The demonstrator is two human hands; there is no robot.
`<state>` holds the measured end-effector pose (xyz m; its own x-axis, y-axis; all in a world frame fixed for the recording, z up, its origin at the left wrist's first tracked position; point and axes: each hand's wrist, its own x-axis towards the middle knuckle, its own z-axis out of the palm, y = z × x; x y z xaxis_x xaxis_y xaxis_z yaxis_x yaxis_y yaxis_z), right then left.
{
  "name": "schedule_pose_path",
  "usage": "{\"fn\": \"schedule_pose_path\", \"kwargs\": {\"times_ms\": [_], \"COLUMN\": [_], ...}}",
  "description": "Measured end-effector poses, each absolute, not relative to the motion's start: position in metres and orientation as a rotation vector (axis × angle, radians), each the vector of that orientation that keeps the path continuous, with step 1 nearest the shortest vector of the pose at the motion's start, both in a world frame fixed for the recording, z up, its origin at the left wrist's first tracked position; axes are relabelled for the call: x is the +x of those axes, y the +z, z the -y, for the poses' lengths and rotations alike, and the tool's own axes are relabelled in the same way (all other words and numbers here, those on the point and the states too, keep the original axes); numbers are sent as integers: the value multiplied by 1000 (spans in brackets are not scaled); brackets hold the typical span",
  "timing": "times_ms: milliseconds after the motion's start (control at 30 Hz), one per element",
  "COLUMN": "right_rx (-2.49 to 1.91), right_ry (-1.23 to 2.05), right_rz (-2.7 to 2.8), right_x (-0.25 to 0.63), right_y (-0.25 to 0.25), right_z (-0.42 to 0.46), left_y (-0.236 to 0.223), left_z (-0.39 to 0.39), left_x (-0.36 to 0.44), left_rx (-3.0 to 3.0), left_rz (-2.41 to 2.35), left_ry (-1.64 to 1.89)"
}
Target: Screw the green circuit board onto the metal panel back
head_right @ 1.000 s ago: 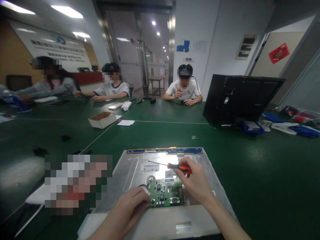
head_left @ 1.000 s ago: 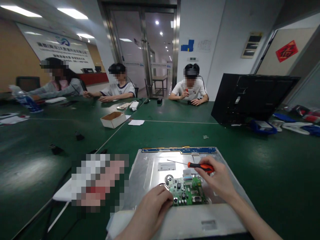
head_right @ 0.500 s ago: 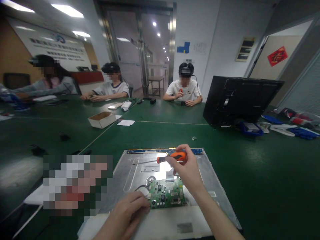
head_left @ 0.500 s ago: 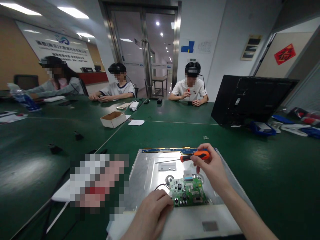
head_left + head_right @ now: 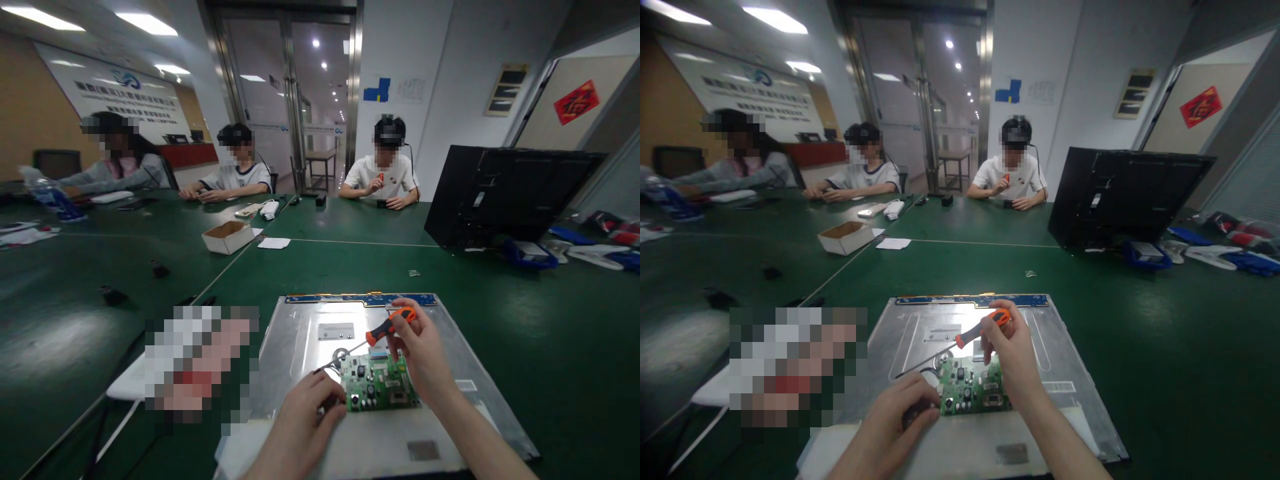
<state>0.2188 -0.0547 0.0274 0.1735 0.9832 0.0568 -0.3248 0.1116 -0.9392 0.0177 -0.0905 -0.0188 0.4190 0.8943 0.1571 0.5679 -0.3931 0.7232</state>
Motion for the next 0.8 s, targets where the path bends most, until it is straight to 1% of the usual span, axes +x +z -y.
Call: {"fn": "schedule_pose_path", "kwargs": {"times_ms": [200, 300, 433, 633, 700, 800], "right_rx": [-951, -980, -1028, -940, -926, -932], "right_ry": [1157, 1089, 833, 283, 160, 65], "right_rz": [868, 940, 1141, 1523, 1619, 1702], "right_x": [220, 220, 216, 212, 212, 212], "right_y": [28, 31, 32, 15, 11, 9], "right_z": [54, 56, 67, 83, 86, 88], "left_y": [-21, -23, -22, -21, -22, -23], "left_z": [90, 91, 94, 95, 95, 95], "left_x": [15, 15, 13, 13, 13, 13], "left_rx": [2146, 2175, 2185, 2166, 2162, 2158], "left_rz": [-1225, -1209, -1199, -1202, -1210, -1215], "left_ry": [723, 738, 744, 749, 750, 748]}}
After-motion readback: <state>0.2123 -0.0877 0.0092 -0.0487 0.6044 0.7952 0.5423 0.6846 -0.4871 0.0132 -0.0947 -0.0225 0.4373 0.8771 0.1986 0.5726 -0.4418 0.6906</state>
